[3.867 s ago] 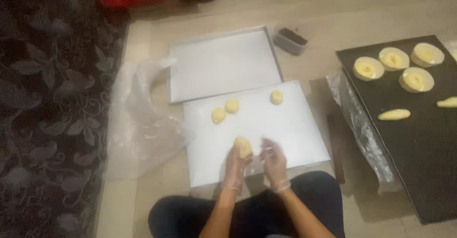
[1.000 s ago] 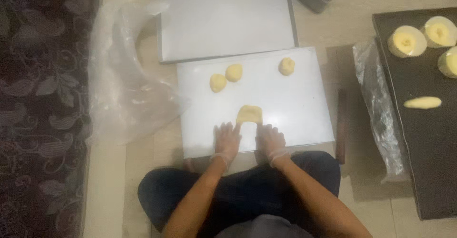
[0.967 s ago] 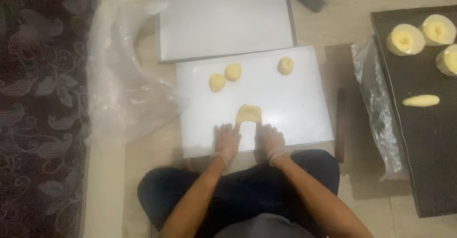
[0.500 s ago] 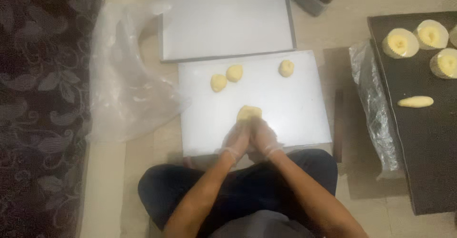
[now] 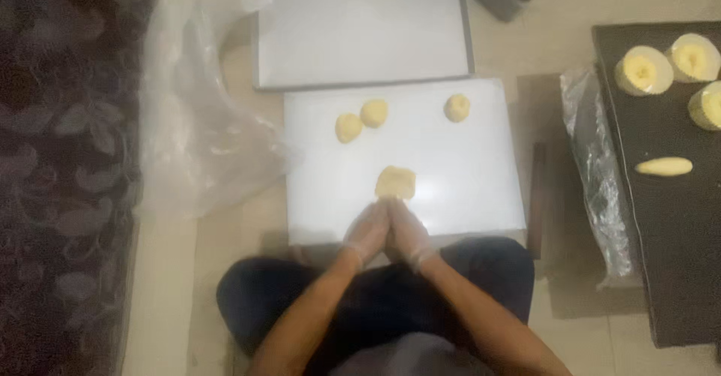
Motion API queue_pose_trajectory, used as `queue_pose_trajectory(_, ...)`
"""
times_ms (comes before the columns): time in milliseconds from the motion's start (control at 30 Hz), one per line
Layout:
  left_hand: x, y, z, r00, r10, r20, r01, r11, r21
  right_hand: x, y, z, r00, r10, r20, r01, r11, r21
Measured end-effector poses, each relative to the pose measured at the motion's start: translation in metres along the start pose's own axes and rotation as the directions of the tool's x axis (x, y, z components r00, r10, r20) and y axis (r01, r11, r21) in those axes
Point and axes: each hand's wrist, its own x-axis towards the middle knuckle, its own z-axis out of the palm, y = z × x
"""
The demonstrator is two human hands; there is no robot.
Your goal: The person shaped dough into round and elongated pieces by hand on a white board, placing them into paper liners and onto trays.
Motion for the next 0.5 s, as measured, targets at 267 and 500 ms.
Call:
queue_pose_trajectory(267, 0.01, -0.001, -0.004, 0.995, 0.097, 0.024, -0.1, 0.981, 0.167, 0.012, -0.005, 0.005, 0.961, -0.194, -0.199, 0.077, 0.873, -0.482)
queue_pose_trajectory(500, -0.011, -0.001, 0.0, 0.984, 0.146, 0.102, -0.175, 0.892, 0.417, -0.041, -0.014, -0.006, 0.967, 0.081, -0.241, -0.001, 0.949, 0.317)
